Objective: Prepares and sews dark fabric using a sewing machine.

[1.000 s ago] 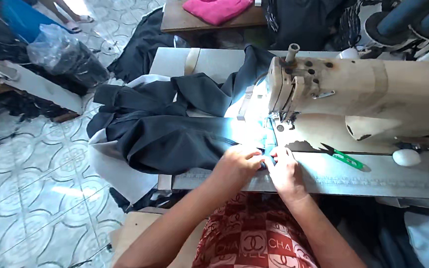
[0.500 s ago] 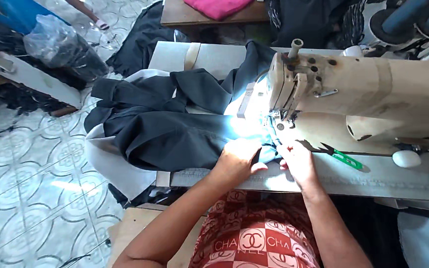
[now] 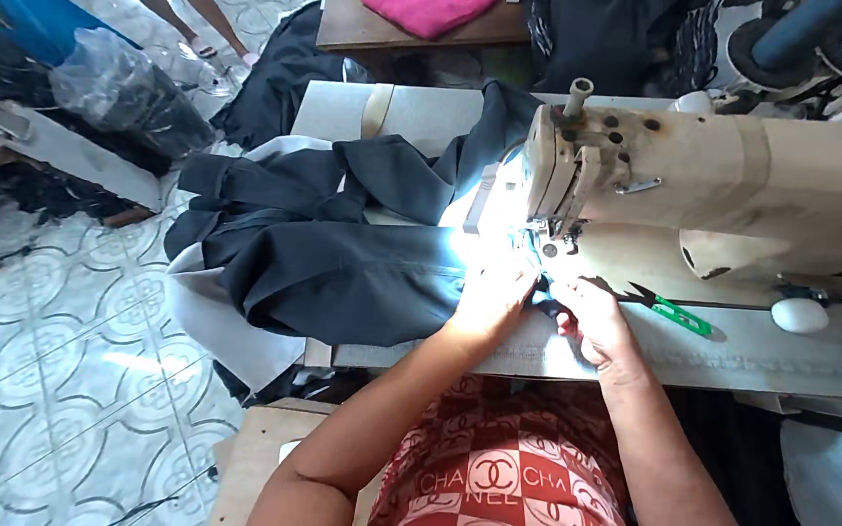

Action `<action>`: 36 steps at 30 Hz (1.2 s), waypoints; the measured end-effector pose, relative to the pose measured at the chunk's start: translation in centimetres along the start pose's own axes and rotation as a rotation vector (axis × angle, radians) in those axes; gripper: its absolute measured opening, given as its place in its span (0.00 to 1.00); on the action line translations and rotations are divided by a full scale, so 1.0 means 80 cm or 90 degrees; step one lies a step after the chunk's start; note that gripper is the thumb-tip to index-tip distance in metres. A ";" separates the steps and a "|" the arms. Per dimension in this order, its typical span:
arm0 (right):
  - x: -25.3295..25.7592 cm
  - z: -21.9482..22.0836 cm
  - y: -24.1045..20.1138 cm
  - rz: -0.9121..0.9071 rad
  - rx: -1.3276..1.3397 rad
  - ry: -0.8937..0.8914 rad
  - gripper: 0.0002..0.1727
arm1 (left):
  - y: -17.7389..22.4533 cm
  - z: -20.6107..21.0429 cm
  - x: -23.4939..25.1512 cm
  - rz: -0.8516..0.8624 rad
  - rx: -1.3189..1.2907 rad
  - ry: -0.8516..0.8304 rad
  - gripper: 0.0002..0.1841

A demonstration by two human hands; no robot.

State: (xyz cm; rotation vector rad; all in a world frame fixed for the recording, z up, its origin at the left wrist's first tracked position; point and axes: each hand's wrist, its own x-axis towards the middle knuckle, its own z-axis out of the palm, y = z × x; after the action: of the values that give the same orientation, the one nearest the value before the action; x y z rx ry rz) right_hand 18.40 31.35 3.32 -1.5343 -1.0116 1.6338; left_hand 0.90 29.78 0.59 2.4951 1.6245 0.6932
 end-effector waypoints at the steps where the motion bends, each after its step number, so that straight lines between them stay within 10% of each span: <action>1: 0.000 -0.001 0.000 0.006 0.014 -0.006 0.06 | 0.001 0.000 0.002 -0.002 -0.006 -0.012 0.16; 24: -0.006 0.010 0.004 -0.039 -0.094 -0.015 0.07 | -0.019 -0.020 -0.011 0.021 -0.019 -0.063 0.22; 36: -0.015 0.027 0.038 -0.363 -0.367 0.106 0.14 | -0.007 -0.005 -0.028 0.067 0.085 0.011 0.16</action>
State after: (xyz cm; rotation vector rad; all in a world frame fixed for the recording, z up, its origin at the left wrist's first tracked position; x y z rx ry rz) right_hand 16.50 28.69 1.24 -1.4926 -1.7291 0.8419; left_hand -0.49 27.97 0.08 2.6928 1.6056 0.6386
